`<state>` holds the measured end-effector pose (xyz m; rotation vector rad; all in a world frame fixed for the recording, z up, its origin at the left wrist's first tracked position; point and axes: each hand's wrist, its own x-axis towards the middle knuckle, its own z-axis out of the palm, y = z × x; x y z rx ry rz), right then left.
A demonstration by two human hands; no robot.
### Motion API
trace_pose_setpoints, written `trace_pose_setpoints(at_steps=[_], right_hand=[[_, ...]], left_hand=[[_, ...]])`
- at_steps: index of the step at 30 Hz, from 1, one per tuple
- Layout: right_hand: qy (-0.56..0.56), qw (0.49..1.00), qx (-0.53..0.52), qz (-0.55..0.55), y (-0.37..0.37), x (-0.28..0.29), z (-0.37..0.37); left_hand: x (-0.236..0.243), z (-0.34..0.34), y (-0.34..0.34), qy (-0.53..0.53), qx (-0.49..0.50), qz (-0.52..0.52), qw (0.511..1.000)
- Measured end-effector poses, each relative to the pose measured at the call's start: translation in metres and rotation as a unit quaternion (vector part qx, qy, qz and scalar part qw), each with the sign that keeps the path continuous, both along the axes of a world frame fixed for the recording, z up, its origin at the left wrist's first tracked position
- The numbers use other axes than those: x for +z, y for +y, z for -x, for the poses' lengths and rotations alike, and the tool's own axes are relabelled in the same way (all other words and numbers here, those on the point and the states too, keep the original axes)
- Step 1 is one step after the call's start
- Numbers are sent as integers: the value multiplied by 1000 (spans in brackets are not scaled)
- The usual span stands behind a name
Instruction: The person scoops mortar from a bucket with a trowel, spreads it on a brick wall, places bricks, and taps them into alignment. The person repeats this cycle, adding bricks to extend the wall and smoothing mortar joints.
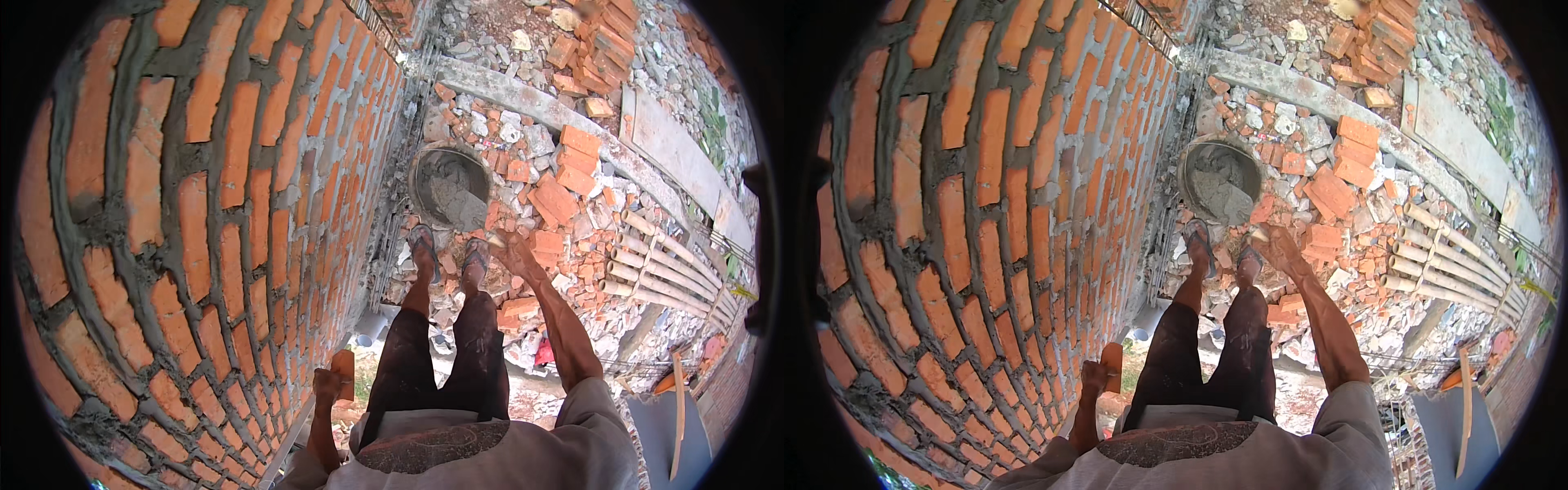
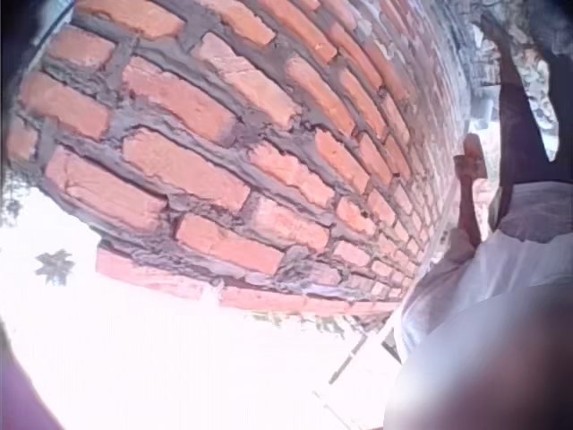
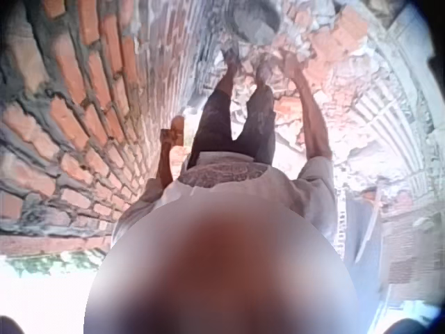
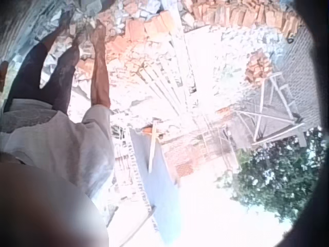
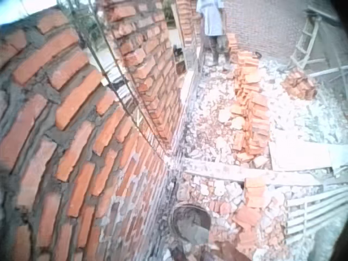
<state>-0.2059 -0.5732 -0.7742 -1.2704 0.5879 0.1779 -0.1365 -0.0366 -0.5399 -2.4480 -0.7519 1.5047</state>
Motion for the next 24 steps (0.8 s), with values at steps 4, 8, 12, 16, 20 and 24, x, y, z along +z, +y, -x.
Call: trace_pose_setpoints(at_steps=[4, 8, 12, 16, 20, 24], right_hand=[[61, 990, 114, 64, -30, 216, -49], [-21, 969, 193, 151, -34, 442, -110], [-109, 984, 137, 26, 1, 607, -159], [-240, 939, 118, -217, 39, 693, -219], [-300, 831, 148, -445, 69, 722, -302], [-242, 748, 49, -616, 73, 715, -375]], left_hand=[[37, 25, -13, -82, -12, 7, 997], [56, 53, -24, -146, 112, 112, 977], [40, 79, -30, -230, 158, 175, 944], [31, 92, -26, -288, 125, 301, 900], [48, 79, -21, -221, 173, 284, 917], [62, 59, -17, -197, 174, 243, 934]])
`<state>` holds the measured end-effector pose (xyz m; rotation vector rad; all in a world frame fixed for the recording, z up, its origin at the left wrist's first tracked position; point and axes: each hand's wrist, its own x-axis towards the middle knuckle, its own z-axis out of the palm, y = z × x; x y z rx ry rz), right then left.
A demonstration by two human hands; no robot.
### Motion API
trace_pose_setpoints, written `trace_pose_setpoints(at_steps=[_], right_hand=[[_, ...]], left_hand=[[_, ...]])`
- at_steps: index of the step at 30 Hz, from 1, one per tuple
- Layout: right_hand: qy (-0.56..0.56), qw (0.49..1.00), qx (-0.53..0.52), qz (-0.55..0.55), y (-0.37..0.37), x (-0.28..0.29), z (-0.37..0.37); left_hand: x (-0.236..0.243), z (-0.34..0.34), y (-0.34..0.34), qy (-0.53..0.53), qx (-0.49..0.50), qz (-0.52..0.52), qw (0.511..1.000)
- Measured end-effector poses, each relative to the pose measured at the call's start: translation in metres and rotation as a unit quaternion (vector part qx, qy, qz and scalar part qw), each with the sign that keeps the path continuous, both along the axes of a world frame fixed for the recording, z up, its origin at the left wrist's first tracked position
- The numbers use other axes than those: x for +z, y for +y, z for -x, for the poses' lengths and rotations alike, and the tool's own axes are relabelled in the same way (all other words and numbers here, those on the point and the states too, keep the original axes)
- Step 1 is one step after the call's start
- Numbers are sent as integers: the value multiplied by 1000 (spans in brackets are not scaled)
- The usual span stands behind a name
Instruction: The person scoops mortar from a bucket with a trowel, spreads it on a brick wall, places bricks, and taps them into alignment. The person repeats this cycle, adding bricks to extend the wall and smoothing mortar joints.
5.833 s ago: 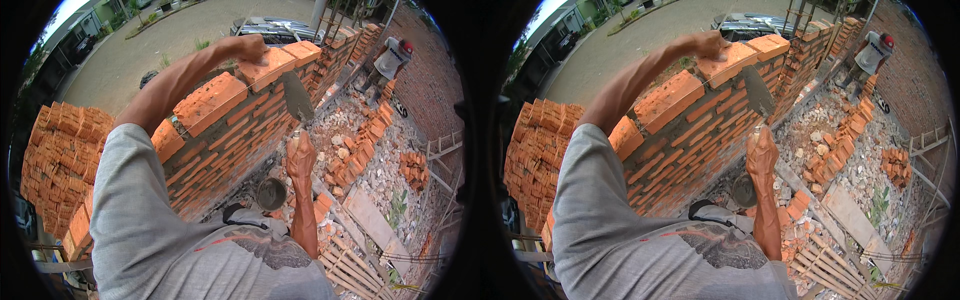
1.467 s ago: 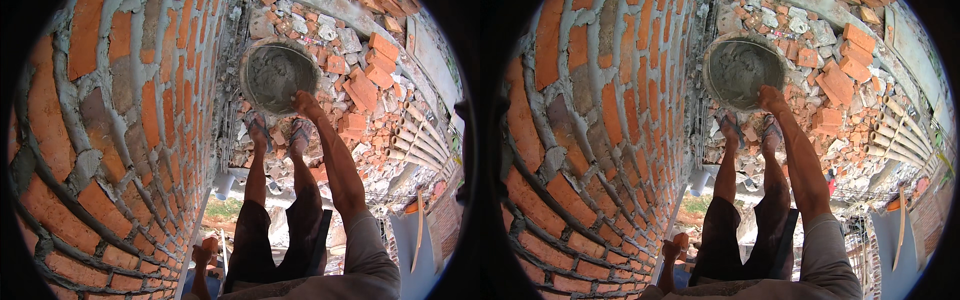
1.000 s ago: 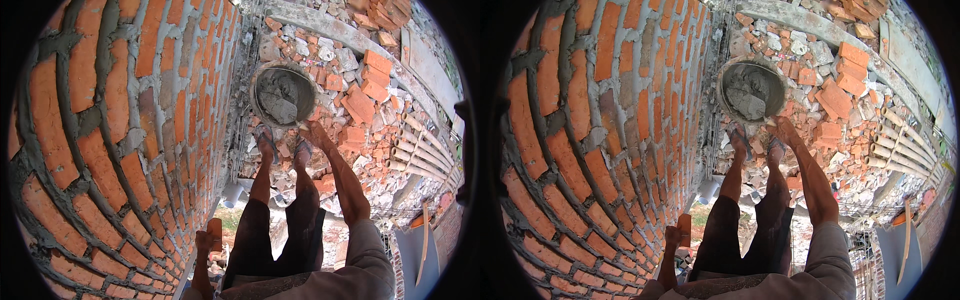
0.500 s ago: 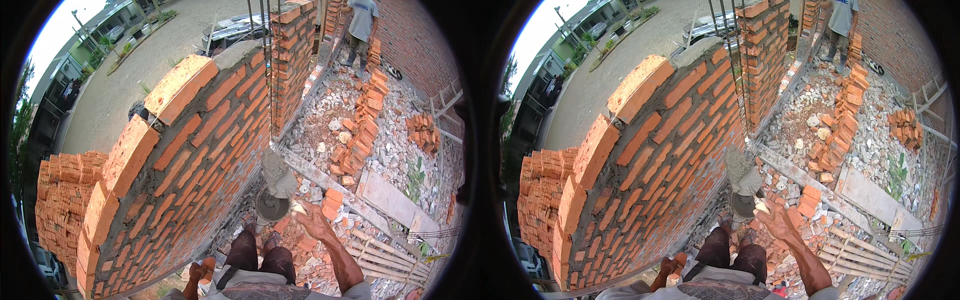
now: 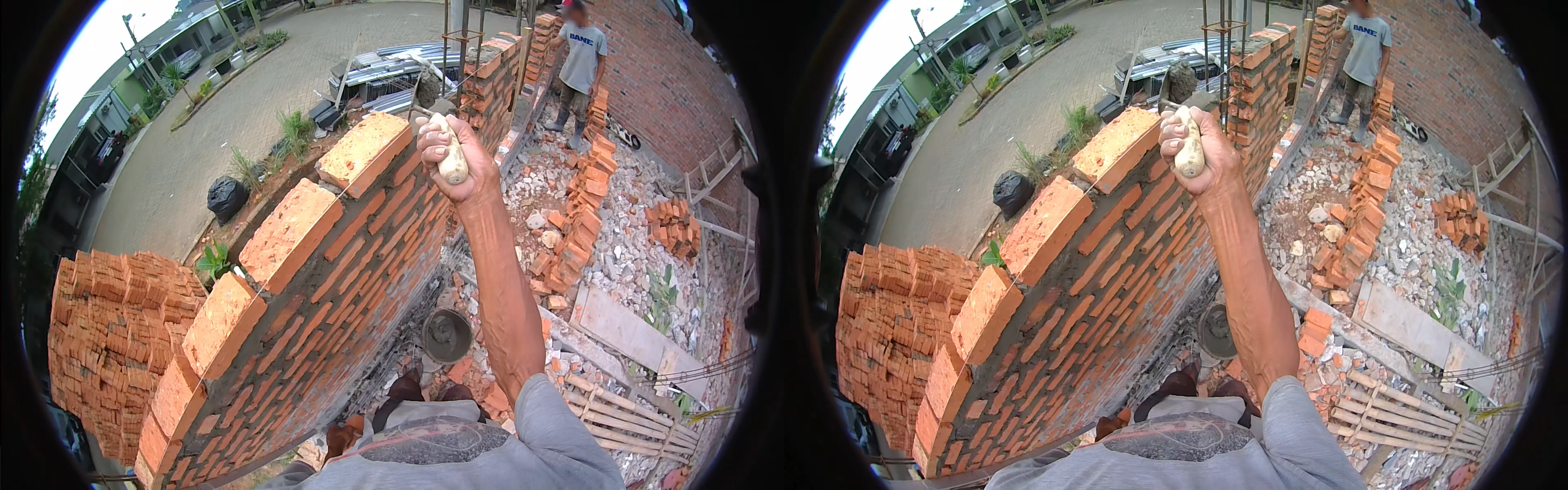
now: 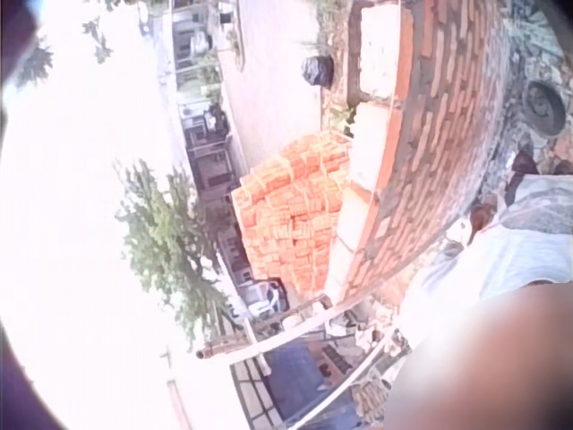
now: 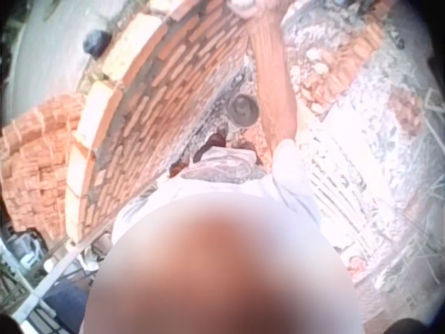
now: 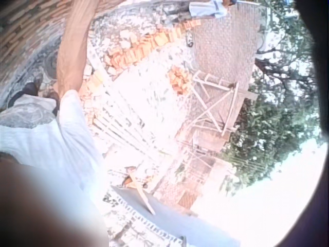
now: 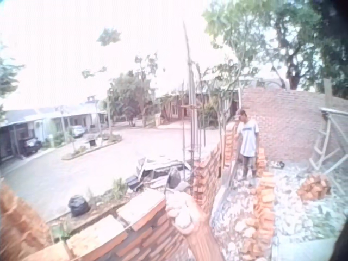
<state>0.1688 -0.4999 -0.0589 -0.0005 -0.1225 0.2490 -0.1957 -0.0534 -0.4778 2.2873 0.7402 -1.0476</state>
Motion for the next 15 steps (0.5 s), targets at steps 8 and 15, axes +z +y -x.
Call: trace_pose_setpoints(at_steps=[8, 15], right_hand=[[-108, 961, -145, 207, -79, -37, 46], [101, 923, -161, 336, -60, -98, 36]], left_hand=[[-7, -34, 16, -1, -33, -17, 999], [-7, -68, 6, -6, -64, -10, 998]])
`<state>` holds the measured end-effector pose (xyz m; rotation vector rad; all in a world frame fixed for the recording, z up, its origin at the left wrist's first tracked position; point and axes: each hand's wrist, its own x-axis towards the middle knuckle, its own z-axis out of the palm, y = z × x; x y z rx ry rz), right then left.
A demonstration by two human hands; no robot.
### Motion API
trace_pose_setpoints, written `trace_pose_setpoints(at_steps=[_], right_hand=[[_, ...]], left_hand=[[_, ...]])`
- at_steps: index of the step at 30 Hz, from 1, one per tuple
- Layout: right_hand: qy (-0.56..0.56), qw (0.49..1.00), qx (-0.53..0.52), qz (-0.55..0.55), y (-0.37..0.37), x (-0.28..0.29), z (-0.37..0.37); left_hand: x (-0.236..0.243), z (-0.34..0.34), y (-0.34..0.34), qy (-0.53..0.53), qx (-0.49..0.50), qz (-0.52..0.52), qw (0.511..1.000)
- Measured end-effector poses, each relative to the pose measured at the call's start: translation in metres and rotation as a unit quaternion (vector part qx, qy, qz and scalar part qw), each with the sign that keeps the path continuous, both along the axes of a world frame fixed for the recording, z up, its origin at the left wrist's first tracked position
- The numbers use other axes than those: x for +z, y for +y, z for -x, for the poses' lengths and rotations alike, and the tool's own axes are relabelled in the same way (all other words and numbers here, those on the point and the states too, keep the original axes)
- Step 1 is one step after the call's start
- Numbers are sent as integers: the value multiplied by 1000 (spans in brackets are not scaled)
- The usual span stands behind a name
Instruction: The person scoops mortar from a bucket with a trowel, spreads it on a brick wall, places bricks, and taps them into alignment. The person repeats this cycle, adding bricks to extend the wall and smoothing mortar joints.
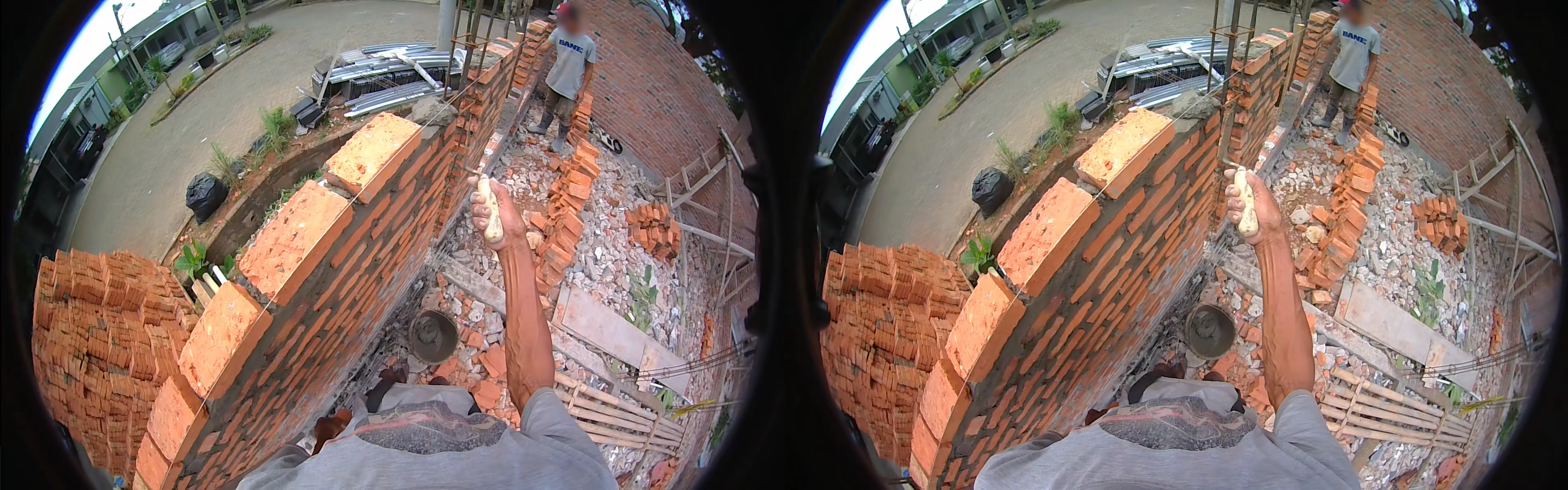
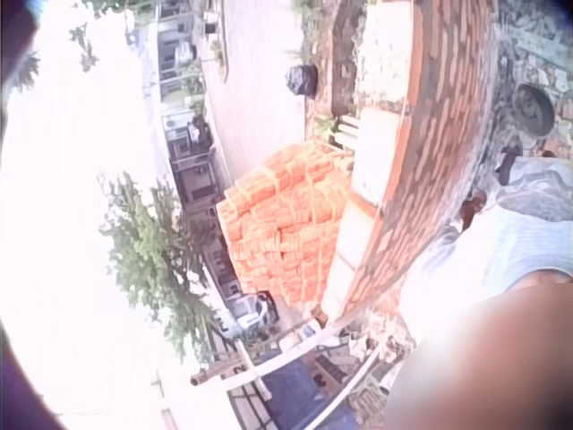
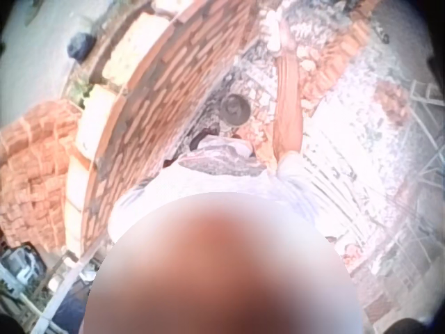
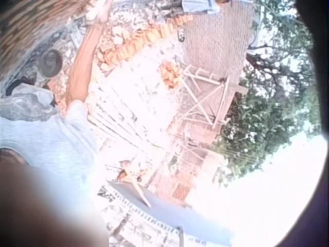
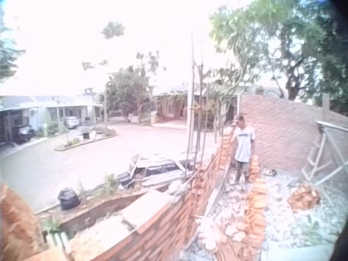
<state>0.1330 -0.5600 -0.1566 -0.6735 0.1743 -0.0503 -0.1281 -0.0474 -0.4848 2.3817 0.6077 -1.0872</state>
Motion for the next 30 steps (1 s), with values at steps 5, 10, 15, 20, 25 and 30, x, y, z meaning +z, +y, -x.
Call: trace_pose_setpoints(at_steps=[5, 10, 15, 20, 25, 30], right_hand=[[-43, 989, 72, 125, 38, -18, 15], [19, 881, 78, 465, -10, 19, 65], [-53, 449, -154, 879, -41, 115, 44], [-75, 159, -98, 980, -31, 201, -17], [-119, 76, -26, 990, -16, 219, -65], [-99, 81, -43, 991, -10, 228, -80]], left_hand=[[2, -14, -8, 1, -15, 2, 1000], [-3, -27, -14, 7, -24, 7, 1000], [-7, -37, -18, 13, -30, 8, 999], [-8, -43, -22, 13, -38, 10, 999], [-7, -46, -19, 10, -42, 12, 999], [-6, -44, -16, 11, -41, 15, 999]])
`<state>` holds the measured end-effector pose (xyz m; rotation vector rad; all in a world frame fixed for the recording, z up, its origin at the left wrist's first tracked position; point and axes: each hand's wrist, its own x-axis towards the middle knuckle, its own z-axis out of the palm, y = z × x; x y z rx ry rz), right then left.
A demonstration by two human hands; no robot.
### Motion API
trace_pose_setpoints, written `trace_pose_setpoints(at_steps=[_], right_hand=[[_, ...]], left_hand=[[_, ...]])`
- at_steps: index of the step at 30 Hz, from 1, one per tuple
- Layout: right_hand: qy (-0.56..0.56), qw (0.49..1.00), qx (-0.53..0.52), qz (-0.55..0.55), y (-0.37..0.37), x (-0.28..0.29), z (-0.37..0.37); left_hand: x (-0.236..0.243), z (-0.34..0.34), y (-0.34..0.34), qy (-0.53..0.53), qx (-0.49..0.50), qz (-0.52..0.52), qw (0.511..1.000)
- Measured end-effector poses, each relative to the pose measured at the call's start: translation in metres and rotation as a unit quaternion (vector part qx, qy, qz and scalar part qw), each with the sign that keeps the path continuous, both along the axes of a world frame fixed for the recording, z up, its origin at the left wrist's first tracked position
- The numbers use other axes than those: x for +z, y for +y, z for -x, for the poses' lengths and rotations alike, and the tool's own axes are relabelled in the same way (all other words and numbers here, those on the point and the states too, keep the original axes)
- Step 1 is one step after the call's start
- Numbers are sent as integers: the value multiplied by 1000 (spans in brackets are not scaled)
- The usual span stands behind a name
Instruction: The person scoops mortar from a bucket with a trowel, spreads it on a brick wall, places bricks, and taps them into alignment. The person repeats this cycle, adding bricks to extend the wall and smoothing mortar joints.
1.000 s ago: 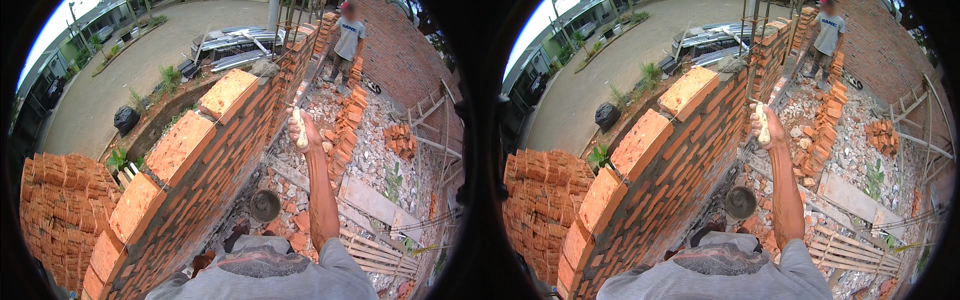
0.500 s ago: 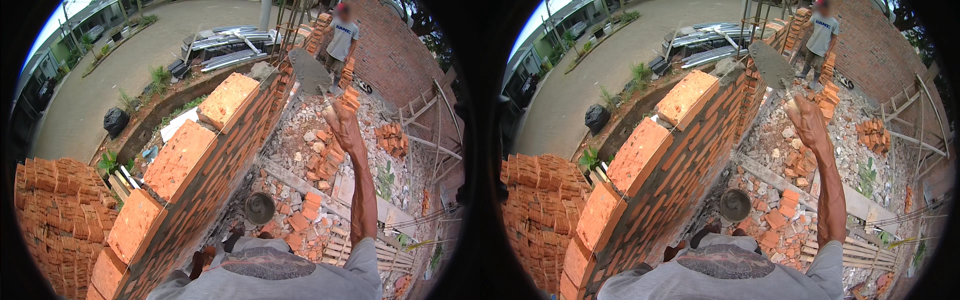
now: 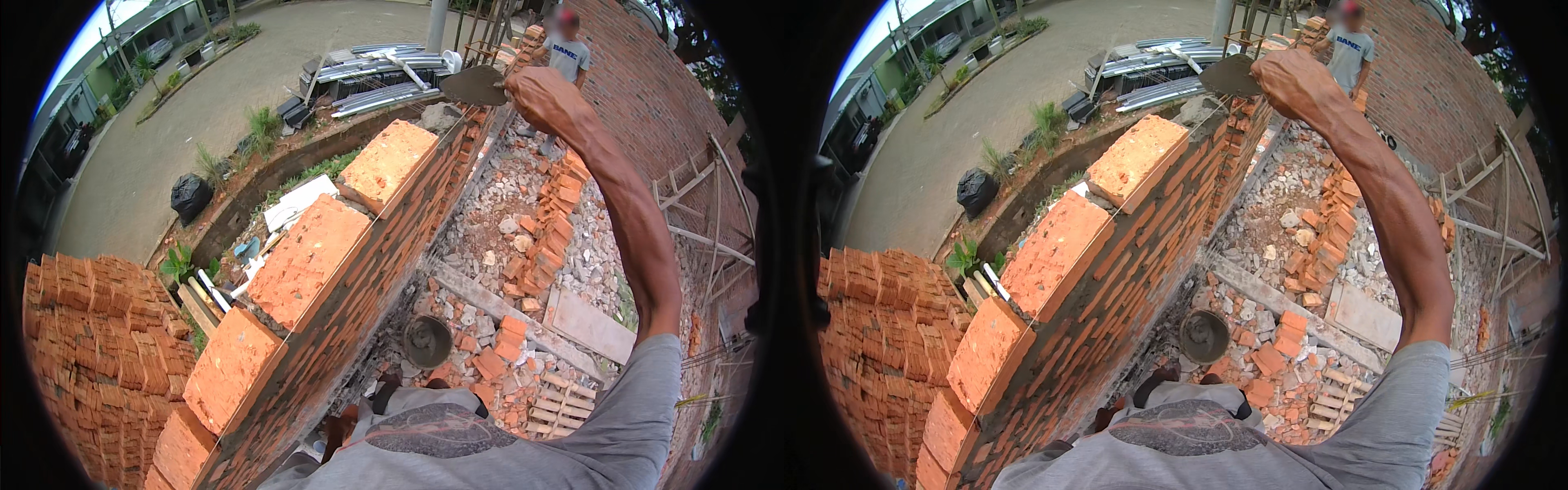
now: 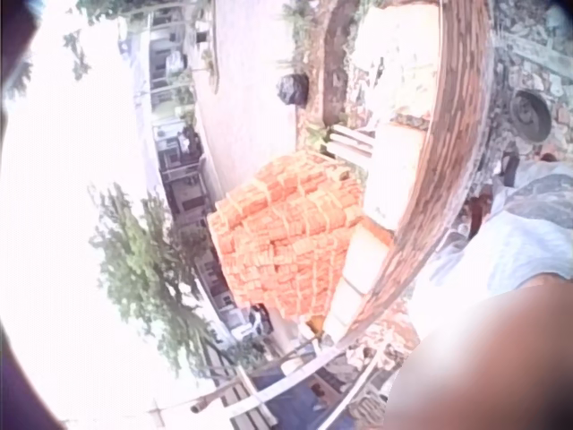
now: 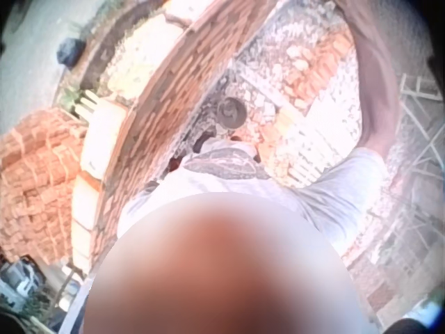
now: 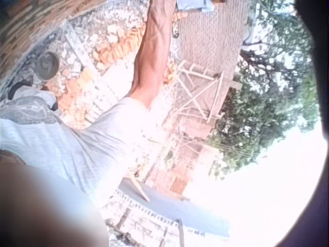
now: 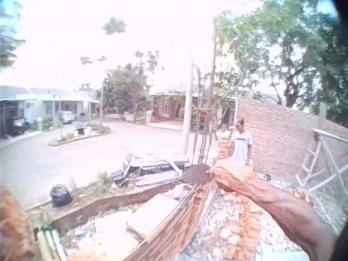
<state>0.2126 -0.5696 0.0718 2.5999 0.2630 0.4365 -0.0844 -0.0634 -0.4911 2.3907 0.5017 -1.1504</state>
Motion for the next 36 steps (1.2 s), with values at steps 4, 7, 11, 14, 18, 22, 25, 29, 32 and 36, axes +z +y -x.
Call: trace_pose_setpoints(at_steps=[4, 7, 11, 14, 18, 22, 25, 29, 32, 36], right_hand=[[56, 998, -40, 5, 17, -3, 1], [52, 998, -16, 14, 29, -6, 13], [21, 998, 59, -3, 41, -8, 36], [-1, 995, 97, -8, 46, -13, 47], [3, 998, 62, -8, 42, -16, 49], [28, 999, 29, -12, 33, -13, 49], [27, 997, 70, -30, 26, -12, 45], [-86, 996, 25, 7, 12, -18, 15], [-120, 987, 24, 106, 0, -31, -24], [-12, 974, -59, 217, 5, -53, -63]], left_hand=[[0, 4, 3, -1, 0, -2, 1000], [1, 6, 5, -1, 1, -3, 1000], [0, 9, 8, 0, -1, -7, 1000], [0, 11, 9, 0, -4, -7, 1000], [0, 12, 8, -5, -8, -8, 1000], [0, 12, 5, -10, -4, -1, 1000], [1, 10, 2, -14, -3, -1, 1000], [0, 9, 0, -13, -1, 1, 1000], [-1, 9, -1, -13, 0, 0, 1000], [-3, 14, 0, -12, 1, -1, 1000]])
